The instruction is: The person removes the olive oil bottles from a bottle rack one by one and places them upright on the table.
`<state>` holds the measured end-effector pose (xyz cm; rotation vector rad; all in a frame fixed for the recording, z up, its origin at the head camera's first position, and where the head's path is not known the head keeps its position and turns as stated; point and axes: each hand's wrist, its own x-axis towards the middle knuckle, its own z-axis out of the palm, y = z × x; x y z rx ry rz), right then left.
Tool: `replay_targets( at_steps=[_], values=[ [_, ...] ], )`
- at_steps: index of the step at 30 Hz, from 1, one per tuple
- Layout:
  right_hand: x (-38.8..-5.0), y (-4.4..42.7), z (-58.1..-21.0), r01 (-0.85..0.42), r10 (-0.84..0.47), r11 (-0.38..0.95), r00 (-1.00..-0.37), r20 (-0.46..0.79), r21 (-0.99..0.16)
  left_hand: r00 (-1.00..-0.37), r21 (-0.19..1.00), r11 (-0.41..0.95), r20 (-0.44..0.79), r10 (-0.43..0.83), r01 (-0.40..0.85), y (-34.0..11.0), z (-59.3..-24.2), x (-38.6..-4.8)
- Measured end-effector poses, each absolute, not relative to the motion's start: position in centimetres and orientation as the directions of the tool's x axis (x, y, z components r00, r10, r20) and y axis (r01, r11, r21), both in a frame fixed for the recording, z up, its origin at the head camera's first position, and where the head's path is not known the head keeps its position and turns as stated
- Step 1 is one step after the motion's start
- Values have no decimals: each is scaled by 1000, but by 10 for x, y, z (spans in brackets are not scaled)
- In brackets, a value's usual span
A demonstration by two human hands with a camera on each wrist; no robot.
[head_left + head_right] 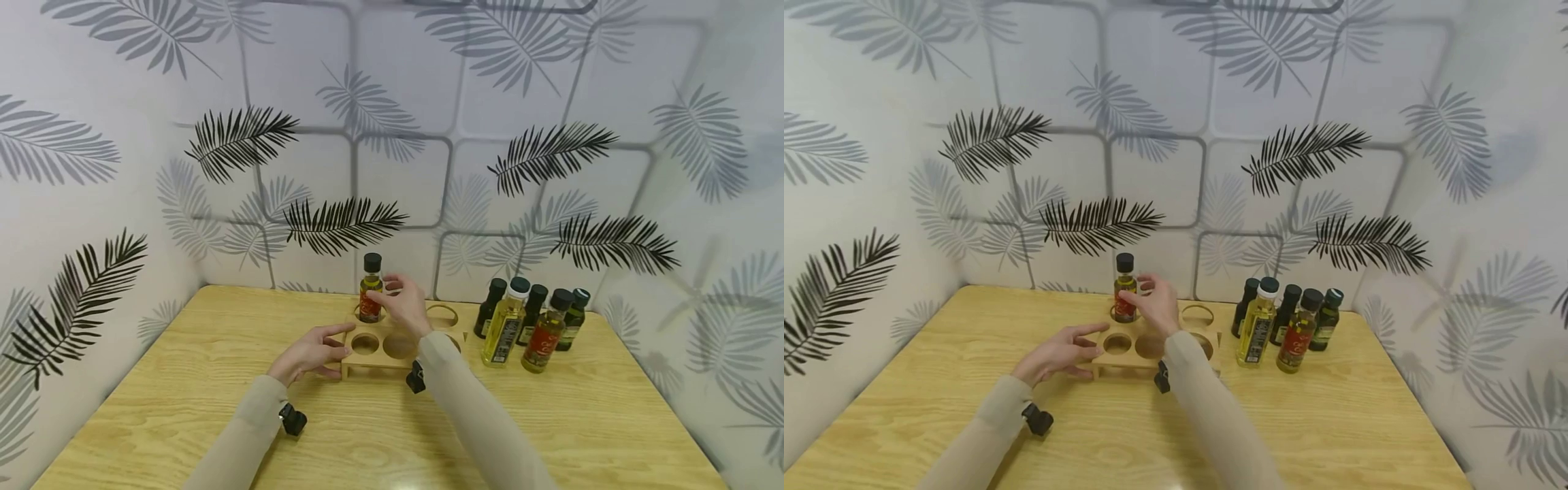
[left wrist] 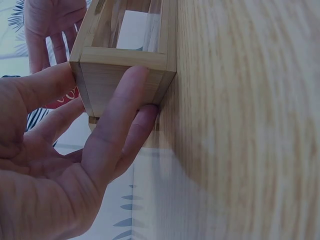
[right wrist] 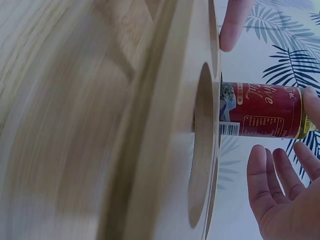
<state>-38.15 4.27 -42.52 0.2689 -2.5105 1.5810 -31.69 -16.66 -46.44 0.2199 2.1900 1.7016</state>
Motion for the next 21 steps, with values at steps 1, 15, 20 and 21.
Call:
replay_targets(
  at_steps=[1,15,20,21],
  values=[
    [-382,42,-425,-236,-64,420,-971,231,-876,-924,960,265,-183,335,-94,-166,-464,-317],
    [-384,25,-424,-273,-42,375,-960,278,-886,-923,962,259,-178,340,-90,-166,-463,-318],
    [-382,21,-427,-271,-11,412,-956,293,-870,-924,960,265,-181,337,-91,-166,-463,-318],
    [-382,21,-427,-269,-6,413,-956,293,-870,-924,960,265,-181,337,-92,-165,-463,-318]
  ],
)
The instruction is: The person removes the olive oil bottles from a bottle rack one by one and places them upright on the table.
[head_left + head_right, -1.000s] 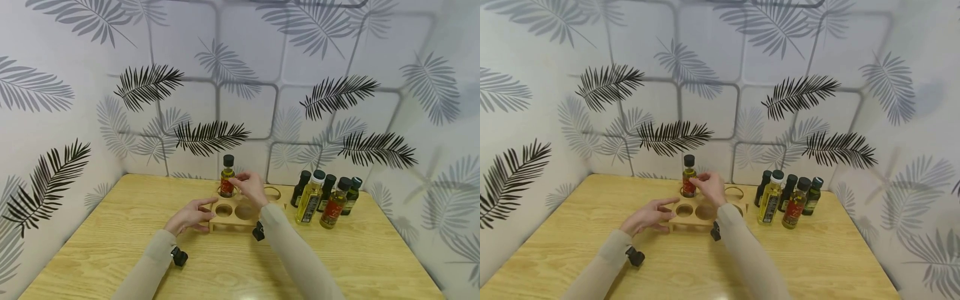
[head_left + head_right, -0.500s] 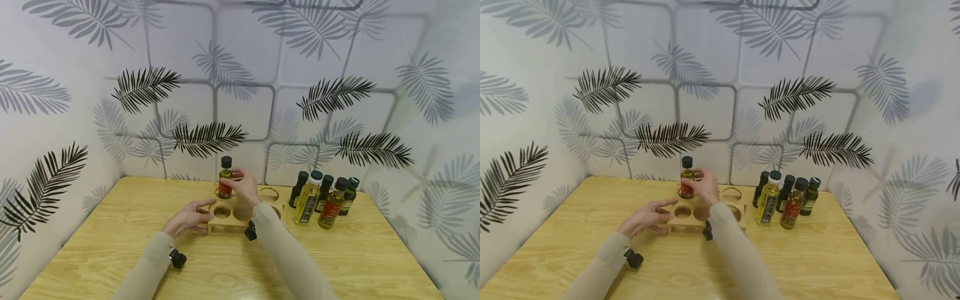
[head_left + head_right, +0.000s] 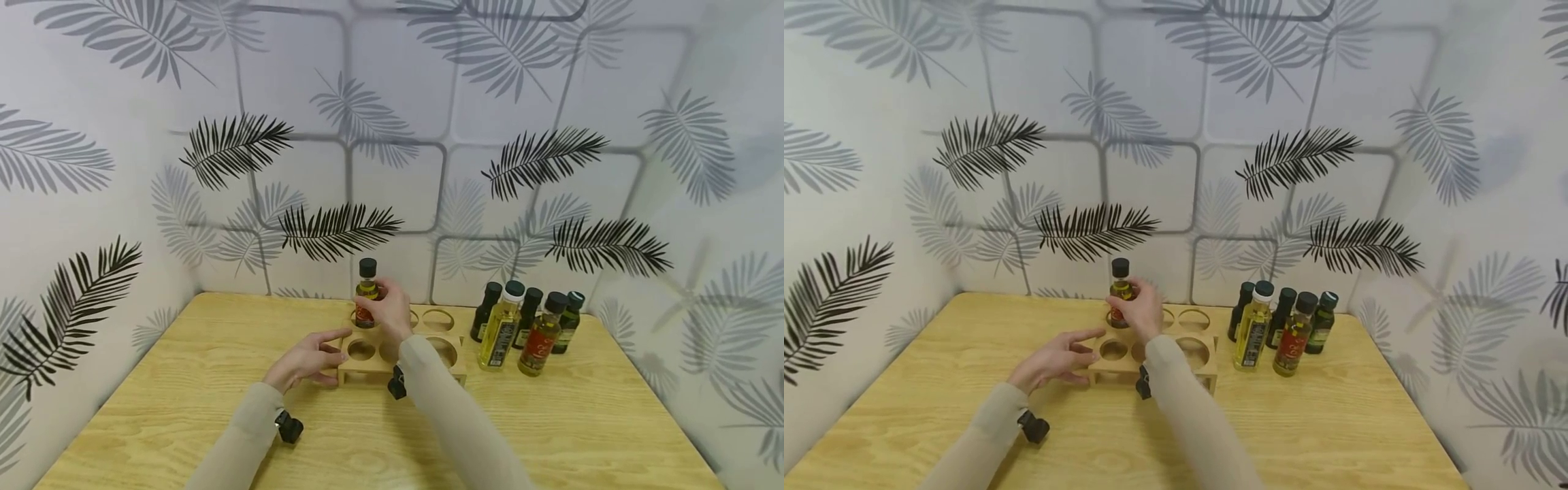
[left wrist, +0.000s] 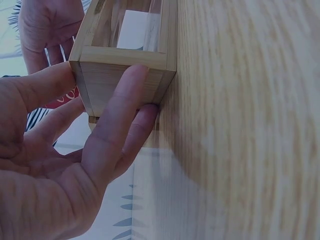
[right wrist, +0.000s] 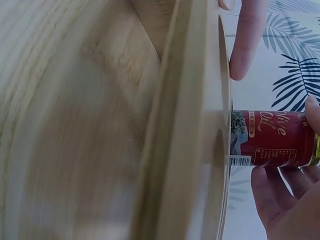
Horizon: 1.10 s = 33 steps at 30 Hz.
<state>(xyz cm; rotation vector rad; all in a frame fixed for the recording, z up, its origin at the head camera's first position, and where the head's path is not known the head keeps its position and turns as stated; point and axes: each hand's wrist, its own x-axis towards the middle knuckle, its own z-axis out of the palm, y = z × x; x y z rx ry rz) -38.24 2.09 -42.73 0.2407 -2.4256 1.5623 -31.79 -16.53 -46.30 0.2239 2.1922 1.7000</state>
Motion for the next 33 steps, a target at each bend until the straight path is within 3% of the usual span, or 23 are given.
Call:
replay_targets(
  at_steps=[21,33],
  values=[
    [-382,23,-426,-265,23,355,-956,292,-897,-925,961,260,-179,335,-92,-164,-461,-317],
    [-383,28,-419,-344,114,292,-914,390,-892,-919,963,255,-178,351,-89,-165,-464,-318]
  ],
)
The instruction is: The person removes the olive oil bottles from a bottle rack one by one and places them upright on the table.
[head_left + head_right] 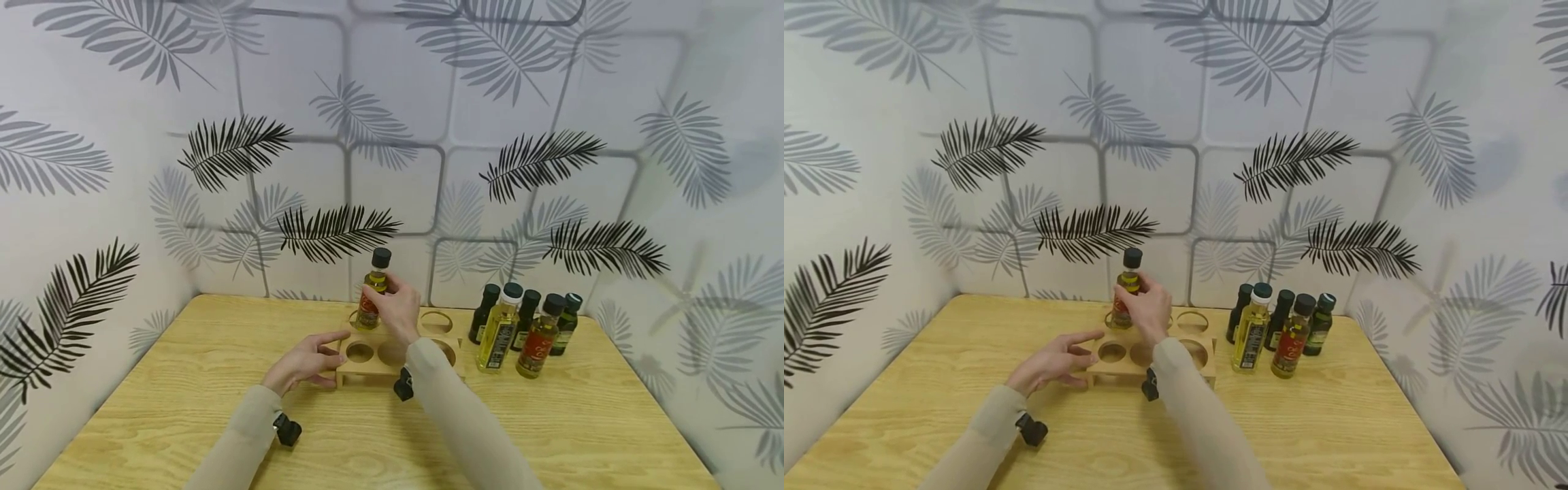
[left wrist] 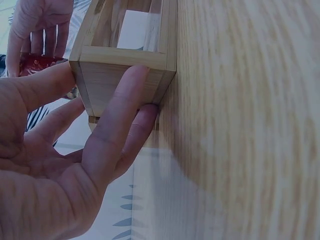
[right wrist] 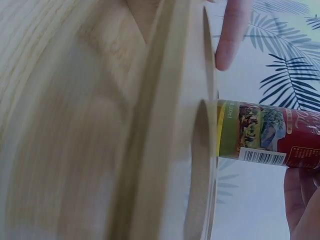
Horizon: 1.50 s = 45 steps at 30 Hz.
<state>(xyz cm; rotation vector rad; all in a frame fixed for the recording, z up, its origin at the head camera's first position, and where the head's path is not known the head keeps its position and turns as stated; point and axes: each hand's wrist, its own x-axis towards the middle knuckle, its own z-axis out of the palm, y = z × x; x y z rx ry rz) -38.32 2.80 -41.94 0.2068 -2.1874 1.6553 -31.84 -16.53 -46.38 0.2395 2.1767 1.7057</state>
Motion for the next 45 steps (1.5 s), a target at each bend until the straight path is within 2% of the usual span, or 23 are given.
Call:
replay_targets(
  at_steps=[10,22,29,45],
  values=[
    [-381,45,-414,-415,152,172,-885,440,-893,-921,963,256,-173,350,-84,-165,-463,-317],
    [-367,70,-410,-467,139,285,-844,518,-837,-913,968,237,-166,371,-80,-162,-465,-314],
    [-356,80,-410,-486,109,266,-843,527,-832,-917,965,248,-170,362,-82,-167,-462,-315],
    [-342,105,-412,-433,172,259,-859,483,-863,-916,964,251,-173,362,-83,-166,-462,-314]
  ],
)
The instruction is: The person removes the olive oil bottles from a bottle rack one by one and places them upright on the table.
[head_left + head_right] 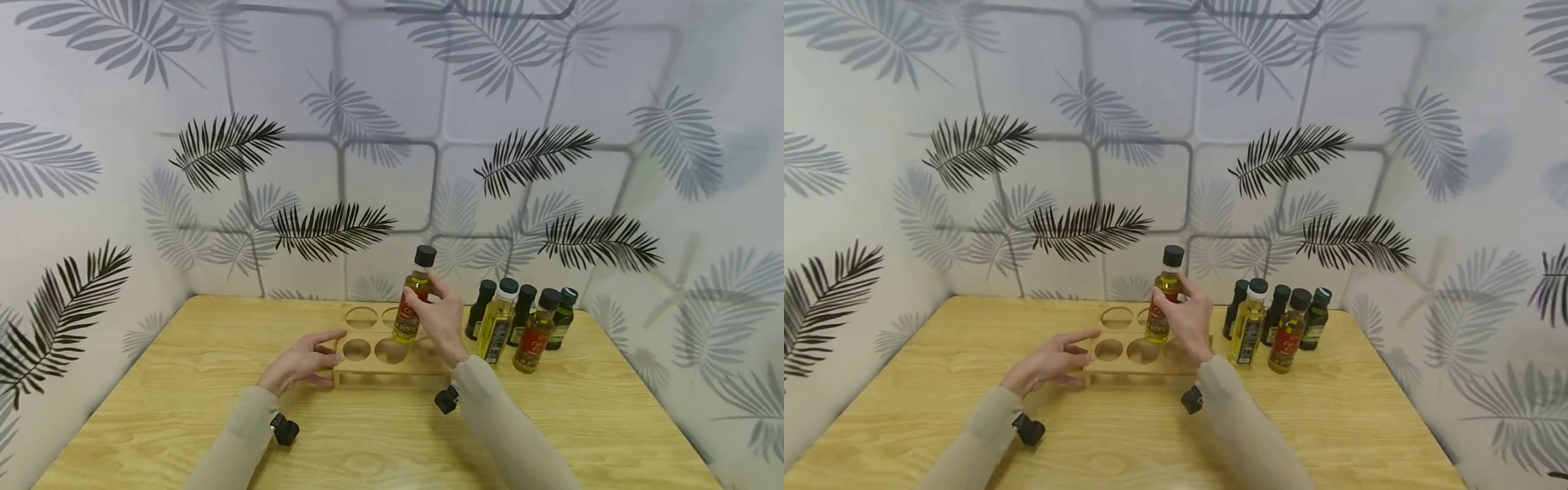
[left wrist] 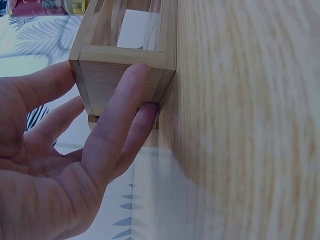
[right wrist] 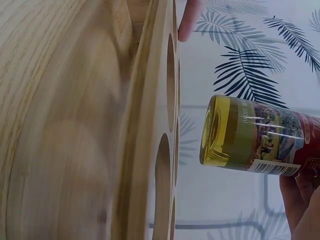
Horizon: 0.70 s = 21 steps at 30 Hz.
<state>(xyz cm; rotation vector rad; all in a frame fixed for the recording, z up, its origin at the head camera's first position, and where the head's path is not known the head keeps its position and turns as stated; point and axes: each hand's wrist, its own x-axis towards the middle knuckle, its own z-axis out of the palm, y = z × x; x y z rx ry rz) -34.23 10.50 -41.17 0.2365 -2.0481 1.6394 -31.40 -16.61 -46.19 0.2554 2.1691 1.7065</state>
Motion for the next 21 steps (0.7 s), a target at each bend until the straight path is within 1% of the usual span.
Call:
replay_targets(
  at_steps=[9,14,16,21],
  values=[
    [-328,121,-404,-424,146,225,-876,460,-877,-917,963,254,-175,359,-84,-166,-464,-314],
    [-322,129,-403,-424,138,243,-875,463,-873,-918,963,257,-176,354,-86,-166,-463,-314],
    [-315,132,-396,-413,132,248,-882,453,-876,-919,963,257,-176,352,-86,-166,-463,-314],
    [-308,143,-387,-379,116,231,-904,412,-896,-919,965,246,-173,354,-88,-165,-463,-316]
  ],
)
